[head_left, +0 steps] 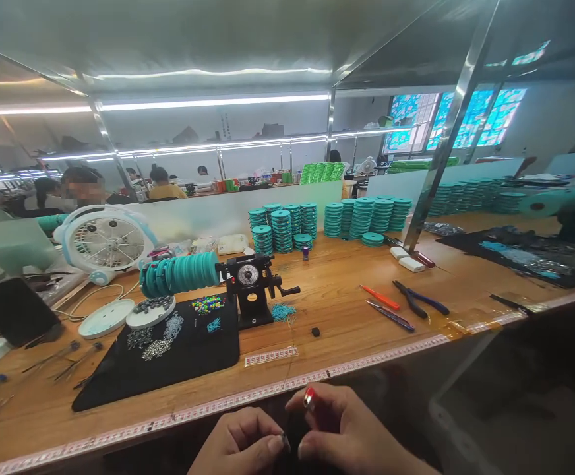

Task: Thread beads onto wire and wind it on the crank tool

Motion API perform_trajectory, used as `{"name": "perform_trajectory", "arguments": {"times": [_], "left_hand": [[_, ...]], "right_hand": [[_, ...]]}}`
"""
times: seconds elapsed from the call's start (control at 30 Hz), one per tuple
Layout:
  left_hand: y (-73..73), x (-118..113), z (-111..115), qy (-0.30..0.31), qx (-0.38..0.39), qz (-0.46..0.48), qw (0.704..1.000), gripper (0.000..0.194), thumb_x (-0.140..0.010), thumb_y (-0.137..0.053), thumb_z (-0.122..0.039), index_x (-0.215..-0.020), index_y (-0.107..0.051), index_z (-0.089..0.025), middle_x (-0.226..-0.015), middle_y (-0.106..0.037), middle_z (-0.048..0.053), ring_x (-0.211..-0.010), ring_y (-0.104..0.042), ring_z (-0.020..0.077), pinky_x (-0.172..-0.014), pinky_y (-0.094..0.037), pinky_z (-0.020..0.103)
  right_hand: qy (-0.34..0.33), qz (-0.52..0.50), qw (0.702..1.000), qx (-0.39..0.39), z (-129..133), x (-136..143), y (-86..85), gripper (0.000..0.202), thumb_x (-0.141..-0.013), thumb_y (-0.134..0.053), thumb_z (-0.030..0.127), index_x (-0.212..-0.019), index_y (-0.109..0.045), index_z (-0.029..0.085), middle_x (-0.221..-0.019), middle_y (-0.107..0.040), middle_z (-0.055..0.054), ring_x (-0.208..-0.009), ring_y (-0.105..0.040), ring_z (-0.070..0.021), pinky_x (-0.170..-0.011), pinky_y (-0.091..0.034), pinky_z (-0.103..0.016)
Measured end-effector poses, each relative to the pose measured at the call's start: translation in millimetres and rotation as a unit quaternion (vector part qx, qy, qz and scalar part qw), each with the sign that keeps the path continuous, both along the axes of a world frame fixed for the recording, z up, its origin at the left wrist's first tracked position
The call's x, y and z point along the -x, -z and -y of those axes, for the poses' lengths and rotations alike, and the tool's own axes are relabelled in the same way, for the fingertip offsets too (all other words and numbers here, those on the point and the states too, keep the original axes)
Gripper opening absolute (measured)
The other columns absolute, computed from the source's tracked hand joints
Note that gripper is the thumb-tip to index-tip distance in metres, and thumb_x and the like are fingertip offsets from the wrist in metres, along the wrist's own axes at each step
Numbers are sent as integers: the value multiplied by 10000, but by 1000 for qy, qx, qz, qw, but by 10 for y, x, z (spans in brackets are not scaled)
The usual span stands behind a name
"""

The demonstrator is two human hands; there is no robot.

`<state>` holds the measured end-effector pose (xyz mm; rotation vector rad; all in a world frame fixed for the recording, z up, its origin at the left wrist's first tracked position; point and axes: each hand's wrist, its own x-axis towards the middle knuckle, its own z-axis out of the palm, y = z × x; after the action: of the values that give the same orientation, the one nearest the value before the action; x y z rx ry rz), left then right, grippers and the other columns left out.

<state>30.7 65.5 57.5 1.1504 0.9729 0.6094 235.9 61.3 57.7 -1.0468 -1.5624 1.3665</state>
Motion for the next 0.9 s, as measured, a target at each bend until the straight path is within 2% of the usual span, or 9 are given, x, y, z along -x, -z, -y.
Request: {"name": "perform_trajectory", "arguments": {"times": [0.13, 0.23, 0.37, 0.47, 0.57, 0.63, 0.73, 0.83, 0.9], "left_hand": [[4, -113, 42, 10, -2, -11, 1000, 444, -617, -721, -552, -630, -567, -136, -441, -411, -69, -416, -263, 49, -433, -143, 219], [11, -167, 66, -11, 19, -40, 999, 448, -602, -722, -557, -607, -542, -147, -399, -375, -91, -377, -227, 39, -421, -120, 228], [53, -194, 79, -12, 52, -69, 996, 460, -536, -740, -561, -568, -498, -171, -361, -327, -112, -341, -200, 33, -401, -100, 230], [75, -185, 83, 10, 64, -79, 995, 420, -549, -728, -528, -555, -479, -190, -318, -301, -122, -305, -207, 39, -371, -100, 224], [58, -158, 90, 42, 67, -54, 995, 357, -615, -685, -495, -623, -549, -165, -304, -356, -108, -282, -241, 47, -355, -108, 217], [48, -137, 94, 52, 70, -36, 996, 365, -658, -653, -494, -698, -600, -135, -322, -419, -86, -282, -278, 51, -353, -117, 212], [71, -110, 95, 63, 85, -24, 994, 403, -672, -643, -512, -743, -625, -116, -341, -459, -68, -285, -306, 54, -352, -127, 204], [105, -92, 103, 78, 100, -31, 991, 409, -677, -636, -521, -758, -616, -122, -354, -481, -59, -293, -322, 59, -355, -152, 194], [74, -81, 115, 68, 91, -68, 991, 402, -704, -606, -515, -804, -611, -125, -460, -586, -17, -308, -356, 59, -359, -196, 191]], "right_hand": [[46, -68, 995, -54, 143, 204, 237, 234, -708, -693, 403, -728, -722, 171, -617, -464, 22, -588, -455, -114, -573, -362, -247], [87, -42, 984, -151, 125, 242, 432, 240, -781, -604, 373, -675, -664, 165, -634, -473, 7, -581, -465, -118, -547, -362, -243], [85, 27, 965, -247, 119, 261, 575, 258, -832, -479, 335, -658, -569, 168, -642, -485, -6, -562, -457, -121, -502, -330, -236], [67, 37, 978, -193, 155, 253, 539, 299, -827, -492, 395, -642, -550, 167, -644, -482, -6, -584, -460, -128, -532, -342, -245], [52, -41, 998, -15, 198, 220, 452, 355, -799, -555, 483, -649, -539, 161, -588, -446, 23, -538, -415, -108, -530, -341, -240], [57, -96, 990, 86, 216, 195, 413, 382, -772, -597, 515, -654, -527, 159, -522, -396, 55, -473, -340, -81, -478, -297, -225], [69, -117, 985, 106, 230, 172, 405, 403, -748, -630, 534, -654, -534, 153, -484, -358, 72, -439, -283, -65, -439, -242, -221], [85, -120, 984, 97, 237, 155, 435, 405, -749, -636, 528, -643, -541, 149, -517, -364, 64, -460, -283, -65, -455, -257, -225], [96, -127, 982, 96, 248, 134, 457, 391, -754, -641, 511, -648, -548, 146, -553, -388, 53, -493, -302, -73, -489, -286, -229]]}}
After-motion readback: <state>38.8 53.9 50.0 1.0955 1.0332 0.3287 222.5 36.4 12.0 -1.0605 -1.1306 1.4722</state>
